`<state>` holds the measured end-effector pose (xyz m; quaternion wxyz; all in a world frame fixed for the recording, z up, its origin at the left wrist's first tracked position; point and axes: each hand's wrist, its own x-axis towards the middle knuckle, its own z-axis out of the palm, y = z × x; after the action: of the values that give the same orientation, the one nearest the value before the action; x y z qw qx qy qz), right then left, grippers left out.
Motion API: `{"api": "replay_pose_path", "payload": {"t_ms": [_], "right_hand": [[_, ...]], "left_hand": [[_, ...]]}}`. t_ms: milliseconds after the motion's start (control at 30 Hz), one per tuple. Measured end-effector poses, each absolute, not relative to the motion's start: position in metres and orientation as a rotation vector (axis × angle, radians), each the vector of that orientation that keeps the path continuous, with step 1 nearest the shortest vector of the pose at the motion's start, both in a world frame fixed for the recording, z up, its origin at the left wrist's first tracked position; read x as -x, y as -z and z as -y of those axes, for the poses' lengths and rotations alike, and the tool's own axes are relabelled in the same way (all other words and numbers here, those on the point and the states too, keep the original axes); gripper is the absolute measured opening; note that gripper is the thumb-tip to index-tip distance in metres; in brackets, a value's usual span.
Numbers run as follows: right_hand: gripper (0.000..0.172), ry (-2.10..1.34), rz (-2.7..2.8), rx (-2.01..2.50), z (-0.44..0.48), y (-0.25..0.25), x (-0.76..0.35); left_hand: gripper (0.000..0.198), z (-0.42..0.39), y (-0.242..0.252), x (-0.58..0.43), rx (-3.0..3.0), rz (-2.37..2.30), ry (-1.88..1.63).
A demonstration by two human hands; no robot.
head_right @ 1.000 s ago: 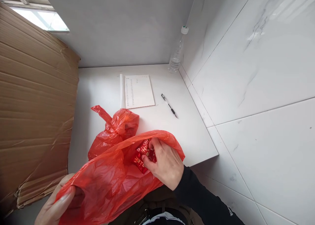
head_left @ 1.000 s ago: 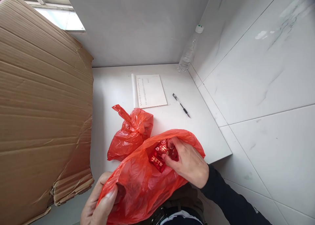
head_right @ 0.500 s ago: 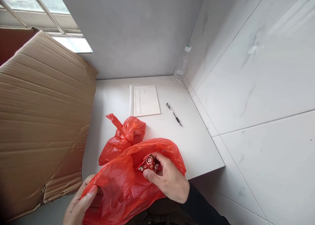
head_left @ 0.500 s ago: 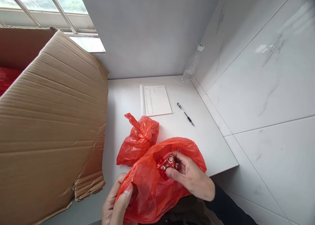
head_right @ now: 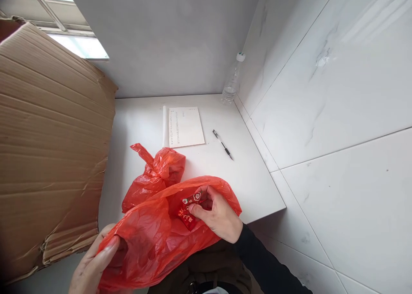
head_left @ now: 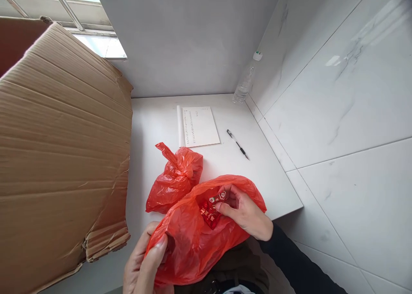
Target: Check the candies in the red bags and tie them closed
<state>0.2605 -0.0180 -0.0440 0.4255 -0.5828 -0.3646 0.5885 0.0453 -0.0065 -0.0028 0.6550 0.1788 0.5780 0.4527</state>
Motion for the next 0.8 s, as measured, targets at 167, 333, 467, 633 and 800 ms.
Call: {"api": "replay_pose_path", "payload": {"t_ms": [167, 333, 467, 633, 800], "right_hand": [[0.038, -1.57, 0.836, 1.475, 0.016, 0.052, -0.259], [0.044, -1.535, 0.778, 1.509, 0.012, 0.057, -0.254], [0.037, -1.453, 0.907, 1.635, 0.015, 0.051, -0.257], [0.023, -1.037, 1.473, 2.085, 0.027, 0.033, -0.267], [0.043, -0.689, 2.007, 2.329, 0.033, 0.037, -0.266]], "left_hand": [[0.037, 0.006, 0.004, -0.048, -0.424, -1.282, -1.026], [0.037, 0.006, 0.004, -0.048, -0.422, -1.29, -1.053], [0.037, 0.004, 0.002, -0.046, -0.426, -1.294, -1.039], [0.035, 0.003, -0.002, -0.047, -0.517, -1.289, -1.048], [0.038, 0.007, 0.0, -0.055, -0.51, -1.28, -1.063]]}}
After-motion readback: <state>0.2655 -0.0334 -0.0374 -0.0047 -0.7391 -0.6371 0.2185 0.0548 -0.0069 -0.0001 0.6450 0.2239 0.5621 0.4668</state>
